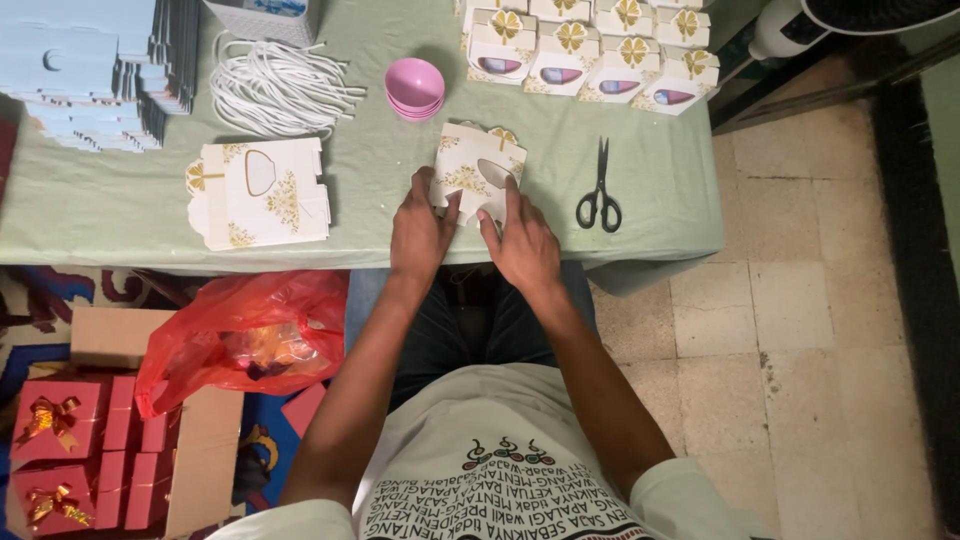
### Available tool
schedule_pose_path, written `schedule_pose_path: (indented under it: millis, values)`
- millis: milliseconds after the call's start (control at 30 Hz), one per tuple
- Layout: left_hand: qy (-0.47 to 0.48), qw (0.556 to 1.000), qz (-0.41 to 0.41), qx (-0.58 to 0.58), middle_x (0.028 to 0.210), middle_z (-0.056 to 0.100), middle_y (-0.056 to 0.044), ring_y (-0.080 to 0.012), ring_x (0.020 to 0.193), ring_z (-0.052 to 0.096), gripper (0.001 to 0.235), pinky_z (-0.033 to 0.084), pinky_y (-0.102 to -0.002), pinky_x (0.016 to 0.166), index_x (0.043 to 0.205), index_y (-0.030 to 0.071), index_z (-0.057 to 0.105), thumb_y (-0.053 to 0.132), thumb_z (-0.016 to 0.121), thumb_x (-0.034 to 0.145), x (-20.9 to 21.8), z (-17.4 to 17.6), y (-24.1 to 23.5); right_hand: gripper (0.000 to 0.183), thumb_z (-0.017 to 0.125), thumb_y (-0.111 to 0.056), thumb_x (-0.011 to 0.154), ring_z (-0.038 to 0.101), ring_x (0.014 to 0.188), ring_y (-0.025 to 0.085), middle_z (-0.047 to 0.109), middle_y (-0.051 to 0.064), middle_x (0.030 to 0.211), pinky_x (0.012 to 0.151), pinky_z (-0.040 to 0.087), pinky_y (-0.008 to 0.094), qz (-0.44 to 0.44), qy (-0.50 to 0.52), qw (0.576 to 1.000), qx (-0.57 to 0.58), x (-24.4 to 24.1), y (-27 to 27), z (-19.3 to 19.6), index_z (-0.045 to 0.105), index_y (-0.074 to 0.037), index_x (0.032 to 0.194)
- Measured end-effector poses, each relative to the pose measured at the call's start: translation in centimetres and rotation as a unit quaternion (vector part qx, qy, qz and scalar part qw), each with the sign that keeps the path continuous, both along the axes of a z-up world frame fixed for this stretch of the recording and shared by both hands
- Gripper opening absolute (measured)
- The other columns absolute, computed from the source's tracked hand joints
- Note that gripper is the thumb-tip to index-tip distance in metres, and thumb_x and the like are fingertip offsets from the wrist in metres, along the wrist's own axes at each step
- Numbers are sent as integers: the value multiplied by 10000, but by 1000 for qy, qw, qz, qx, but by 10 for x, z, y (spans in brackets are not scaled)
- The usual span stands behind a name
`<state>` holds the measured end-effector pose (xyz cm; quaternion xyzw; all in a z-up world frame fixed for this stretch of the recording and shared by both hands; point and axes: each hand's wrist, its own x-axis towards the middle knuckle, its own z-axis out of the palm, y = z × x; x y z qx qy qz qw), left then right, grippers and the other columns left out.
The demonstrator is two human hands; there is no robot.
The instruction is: The person folds paper templates to assemble small gift boxes, places a small card inside, and ties them closed with white elastic string.
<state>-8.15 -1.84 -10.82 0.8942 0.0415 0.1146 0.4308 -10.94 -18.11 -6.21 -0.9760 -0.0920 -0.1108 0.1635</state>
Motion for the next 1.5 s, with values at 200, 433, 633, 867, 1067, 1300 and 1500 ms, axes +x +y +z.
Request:
schedule_pose_path:
  millis: [200, 433, 633, 867, 1067, 1300, 1500]
  values:
    - [-9, 983, 35, 182, 907, 726, -145, -312, 837, 759, 411, 645, -440, 708, 1351, 129, 461, 434, 510, 1080, 2, 3, -7, 732, 529, -488, 1056, 664, 1165, 377, 644, 237, 1309, 872, 601, 487, -2, 21, 998, 56, -5, 2, 9, 303, -39, 1588]
    - [-131, 978, 24, 162, 981, 639, -126, -310, 908, 692, 276, 602, -398, 786, 1224, 64, 602, 295, 540, 1085, -11, 1, -16, 658, 519, -139, 1050, 626, 1145, 441, 644, 322, 1212, 882, 588, 530, -39, 7, 986, 161, -7, 7, -3, 192, 2, 1603]
    - [-57, 998, 19, 0, 1041, 646, -164, -351, 1025, 700, 274, 594, -435, 855, 1274, 85, 511, 295, 485, 1100, -18, 13, -24, 720, 561, -52, 978, 572, 1323, 381, 533, 269, 1477, 1048, 523, 438, -53, -35, 986, 153, 0, 5, -40, 261, -40, 1632]
    - [-23, 992, -109, -56, 1234, 669, -293, -443, 1269, 576, 447, 449, -523, 1101, 1422, -28, 536, 78, 565, 989, -17, 46, -8, 838, 588, 107, 888, 436, 1450, 398, 358, 263, 1622, 1188, 416, 439, -15, -53, 988, 147, 2, 1, -41, 245, -28, 1640]
    - [143, 938, -144, -281, 1383, 604, -304, -441, 1326, 556, 527, 461, -504, 1111, 1457, 17, 555, 272, 450, 1008, -5, 70, 21, 803, 601, 162, 851, 413, 1458, 422, 370, 286, 1602, 1218, 386, 465, 54, -74, 989, 119, 9, 5, -43, 333, 12, 1593]
    - [177, 942, -69, -276, 1084, 746, -152, -277, 1091, 688, 521, 509, -433, 960, 1200, 132, 769, 567, 542, 1027, 6, 56, 20, 748, 533, 149, 929, 404, 1455, 451, 373, 269, 1609, 1190, 393, 509, 86, -67, 985, 135, 5, 7, -43, 320, -48, 1619]
    - [196, 942, -26, -271, 1332, 673, -194, -348, 1342, 569, 562, 447, -506, 1108, 1362, 83, 670, 518, 476, 1065, 15, 34, 16, 712, 524, 69, 973, 401, 1456, 452, 369, 242, 1620, 1124, 420, 545, 91, -40, 991, 88, 4, 7, -39, 316, -98, 1633]
